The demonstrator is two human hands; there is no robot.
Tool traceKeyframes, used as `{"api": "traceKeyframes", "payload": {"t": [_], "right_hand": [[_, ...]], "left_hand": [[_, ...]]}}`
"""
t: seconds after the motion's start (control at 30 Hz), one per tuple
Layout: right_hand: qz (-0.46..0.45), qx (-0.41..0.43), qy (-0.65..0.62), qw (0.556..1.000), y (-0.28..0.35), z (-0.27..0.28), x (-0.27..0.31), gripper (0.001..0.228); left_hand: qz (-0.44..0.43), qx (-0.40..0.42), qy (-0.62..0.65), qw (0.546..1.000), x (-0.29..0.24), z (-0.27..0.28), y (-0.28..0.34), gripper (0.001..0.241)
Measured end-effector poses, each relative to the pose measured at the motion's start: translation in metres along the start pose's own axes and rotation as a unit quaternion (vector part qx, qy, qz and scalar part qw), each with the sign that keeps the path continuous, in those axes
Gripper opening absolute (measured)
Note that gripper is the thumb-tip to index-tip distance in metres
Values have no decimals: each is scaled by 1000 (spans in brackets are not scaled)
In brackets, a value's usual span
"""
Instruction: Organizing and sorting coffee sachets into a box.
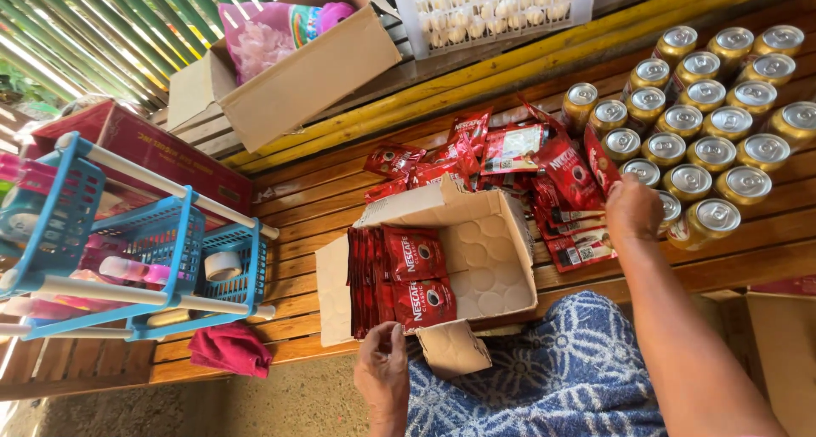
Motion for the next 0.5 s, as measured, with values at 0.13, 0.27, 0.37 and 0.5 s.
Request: {"api": "traceKeyframes", "payload": {"t": [0.13, 0.27, 0.37, 0.5], "right_hand": [[62, -66, -85, 992, 23, 62, 13, 14], [189, -87, -129, 970, 96, 129, 62, 7], [244, -75, -143, 956, 154, 145, 88, 15], [264, -8, -221, 939, 201, 163, 118, 30]], "left_hand": [[11, 49, 135, 990, -21, -23, 3, 18], [80, 271, 301, 911, -49, -60, 13, 42], [199, 428, 427, 771, -76, -73, 28, 66], [316, 532, 571, 540, -101, -70, 44, 90]]}}
Point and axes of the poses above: each hand's wrist, its own y-axis away from the middle knuckle, its own z-axis out of the back of the hand, x = y × z, the point moved 4 cm from there along -y, towards the middle knuckle, and after that the axes turned 5 degrees about -y, right-handed, at the moved point
